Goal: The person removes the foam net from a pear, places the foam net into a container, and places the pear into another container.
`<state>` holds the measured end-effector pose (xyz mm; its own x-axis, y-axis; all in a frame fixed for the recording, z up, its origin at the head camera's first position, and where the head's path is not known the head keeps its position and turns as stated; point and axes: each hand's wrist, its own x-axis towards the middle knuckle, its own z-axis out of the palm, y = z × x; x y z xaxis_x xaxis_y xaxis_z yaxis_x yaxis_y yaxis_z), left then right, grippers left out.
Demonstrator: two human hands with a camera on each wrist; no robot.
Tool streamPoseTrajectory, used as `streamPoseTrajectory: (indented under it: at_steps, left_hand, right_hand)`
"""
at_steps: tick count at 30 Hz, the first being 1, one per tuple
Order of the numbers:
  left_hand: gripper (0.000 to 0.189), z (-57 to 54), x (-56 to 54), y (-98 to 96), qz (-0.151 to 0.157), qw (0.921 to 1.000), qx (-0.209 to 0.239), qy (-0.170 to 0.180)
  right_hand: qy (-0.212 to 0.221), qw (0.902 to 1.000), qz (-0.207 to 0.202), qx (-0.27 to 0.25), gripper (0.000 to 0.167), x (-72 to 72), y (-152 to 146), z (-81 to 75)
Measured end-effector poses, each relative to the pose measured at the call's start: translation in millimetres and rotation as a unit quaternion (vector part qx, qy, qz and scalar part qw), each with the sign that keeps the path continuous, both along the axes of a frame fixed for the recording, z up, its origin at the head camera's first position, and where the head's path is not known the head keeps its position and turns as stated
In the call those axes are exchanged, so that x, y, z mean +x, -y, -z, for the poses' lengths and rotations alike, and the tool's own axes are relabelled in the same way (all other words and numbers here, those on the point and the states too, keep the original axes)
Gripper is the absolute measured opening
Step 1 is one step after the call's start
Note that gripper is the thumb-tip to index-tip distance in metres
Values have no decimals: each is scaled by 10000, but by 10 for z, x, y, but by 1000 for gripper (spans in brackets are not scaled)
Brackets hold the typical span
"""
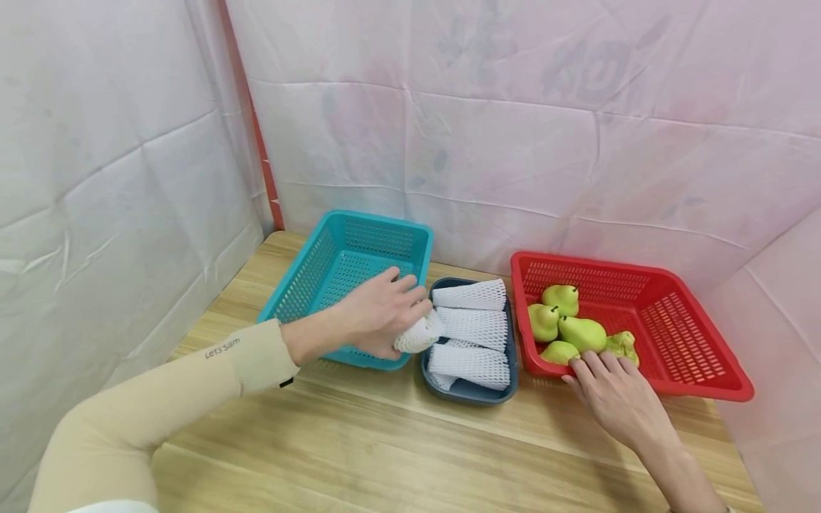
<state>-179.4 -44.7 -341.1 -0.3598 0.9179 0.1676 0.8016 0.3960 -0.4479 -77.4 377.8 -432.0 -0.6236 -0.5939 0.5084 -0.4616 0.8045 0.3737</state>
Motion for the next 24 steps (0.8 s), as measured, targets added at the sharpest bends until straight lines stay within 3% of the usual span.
streamPoseTrajectory:
  at_steps: [11,17,24]
  left_hand:
    - [81,215,394,-68,0,9994,142,324]
    - [83,313,563,-118,33,9980,-99,623]
    - [84,479,727,-187,244,9969,-292,689]
  right_hand:
    - [-64,10000,-45,21,53,0,-3,-20]
    - [-63,10000,-44,18,52,3,-1,-25]
    - [-32,10000,-32,0,52,-3,-3,-9]
